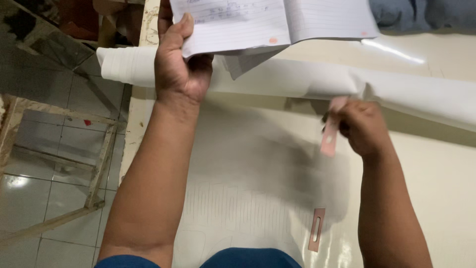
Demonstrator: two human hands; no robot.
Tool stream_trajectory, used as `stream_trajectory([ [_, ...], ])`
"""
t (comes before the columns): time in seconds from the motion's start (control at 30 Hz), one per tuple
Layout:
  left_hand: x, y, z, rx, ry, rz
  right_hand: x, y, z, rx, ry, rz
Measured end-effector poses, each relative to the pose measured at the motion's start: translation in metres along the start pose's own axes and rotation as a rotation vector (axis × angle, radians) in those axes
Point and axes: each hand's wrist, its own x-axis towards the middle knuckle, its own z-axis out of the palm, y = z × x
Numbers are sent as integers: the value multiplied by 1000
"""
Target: The person holds a pink rectangular template on a large white sheet and traces around its inner opening with a pointed stylus. They then reposition the template and a second slotted template elsewhere on the sheet and continue tracing outlines, smoothing the sheet between positions.
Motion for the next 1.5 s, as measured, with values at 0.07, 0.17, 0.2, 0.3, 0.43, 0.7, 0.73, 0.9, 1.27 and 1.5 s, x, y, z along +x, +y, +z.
stream_trajectory([
  [0.07, -9, 3, -8, -14, -31, -29, 0, 2, 10, -373, -71, 234],
  [0.17, -23, 2, -22, -24, 26, -71, 23, -10, 12, -198, 48, 186],
  [0.2, -28, 0, -26, -24, 62, -83, 34, -15, 13, -266, 49, 109],
  [0.3, -36, -11, -30, -20, 63, -118, 70, -28, 21, -157, -24, -128],
  [0.43, -33, -37, -20, 110, 120, -158, 95, -45, 30, 71, -33, -121],
  [0.7, 1, -92, 2, 829, 242, -41, 63, -31, -12, -208, 500, -318],
  [0.73, 5, -96, 4, 785, 266, -30, 56, -29, -26, -206, 549, -449],
  [0.9, 3, -113, 1, 740, 191, -26, 9, -3, -94, -68, 595, -526],
  [1.27, -242, 24, -172, 2168, -183, 243, -145, 70, -23, -246, 121, 344],
  [1.5, -282, 105, -253, 2154, -406, 120, -225, 121, 123, -759, 103, 412],
])
